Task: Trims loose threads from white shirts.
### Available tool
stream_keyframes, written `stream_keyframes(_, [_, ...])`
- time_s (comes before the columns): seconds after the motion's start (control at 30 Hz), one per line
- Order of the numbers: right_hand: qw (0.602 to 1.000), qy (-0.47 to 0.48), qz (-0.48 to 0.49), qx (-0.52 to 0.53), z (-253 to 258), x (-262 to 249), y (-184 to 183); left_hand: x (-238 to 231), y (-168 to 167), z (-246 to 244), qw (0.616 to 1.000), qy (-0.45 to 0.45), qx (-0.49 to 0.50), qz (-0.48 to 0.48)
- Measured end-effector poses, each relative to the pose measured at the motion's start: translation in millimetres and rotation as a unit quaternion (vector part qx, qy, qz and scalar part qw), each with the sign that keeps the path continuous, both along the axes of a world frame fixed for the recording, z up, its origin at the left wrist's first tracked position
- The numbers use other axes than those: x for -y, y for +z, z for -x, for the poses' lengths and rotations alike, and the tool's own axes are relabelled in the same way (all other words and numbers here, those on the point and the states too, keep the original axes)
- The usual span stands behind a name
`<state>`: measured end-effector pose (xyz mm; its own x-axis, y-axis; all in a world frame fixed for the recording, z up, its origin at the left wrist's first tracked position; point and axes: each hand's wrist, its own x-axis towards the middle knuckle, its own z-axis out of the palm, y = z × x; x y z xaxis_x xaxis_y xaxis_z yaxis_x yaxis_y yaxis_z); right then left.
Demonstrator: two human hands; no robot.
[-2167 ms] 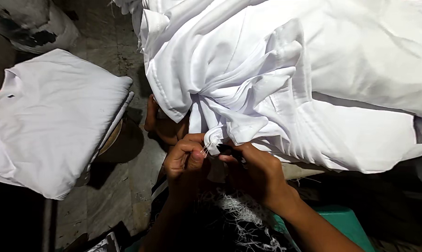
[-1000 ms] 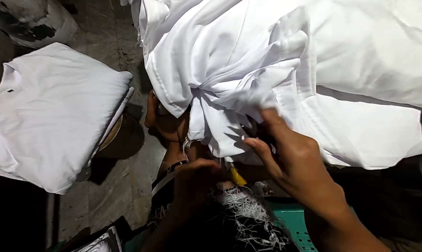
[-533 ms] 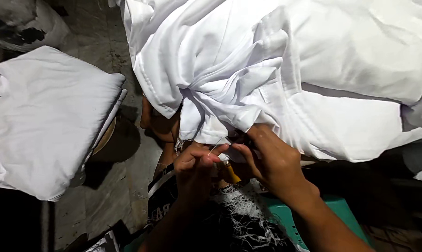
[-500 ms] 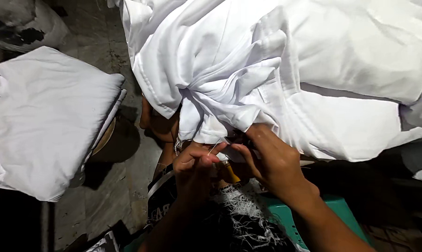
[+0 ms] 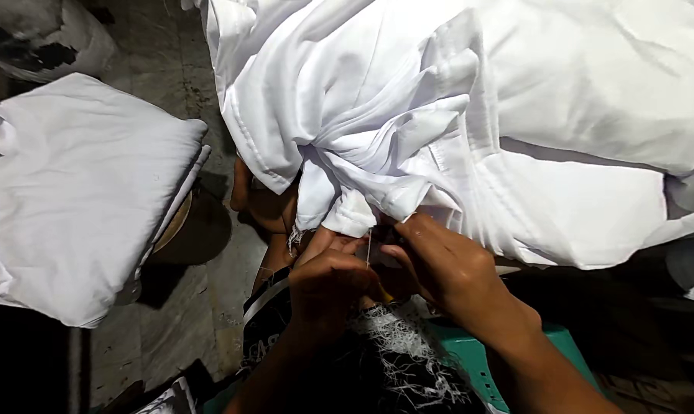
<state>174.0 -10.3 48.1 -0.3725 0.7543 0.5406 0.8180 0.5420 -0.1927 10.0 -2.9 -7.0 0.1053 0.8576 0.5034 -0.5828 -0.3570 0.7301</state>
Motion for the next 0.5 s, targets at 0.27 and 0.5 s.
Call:
stream_keyframes(0.27, [1.0, 0.017, 0.019, 0.008, -1.3, -1.3, 3.3, 1.4, 0.7, 0.3, 1.0, -0.001, -0.007, 0.001])
stream_keyframes(0.5, [0.942, 0.141, 0.26, -0.161, -3.2, 2.1, 16.2, -4.9, 6.6, 13.3, 0.986, 0.112, -0.115, -0.041])
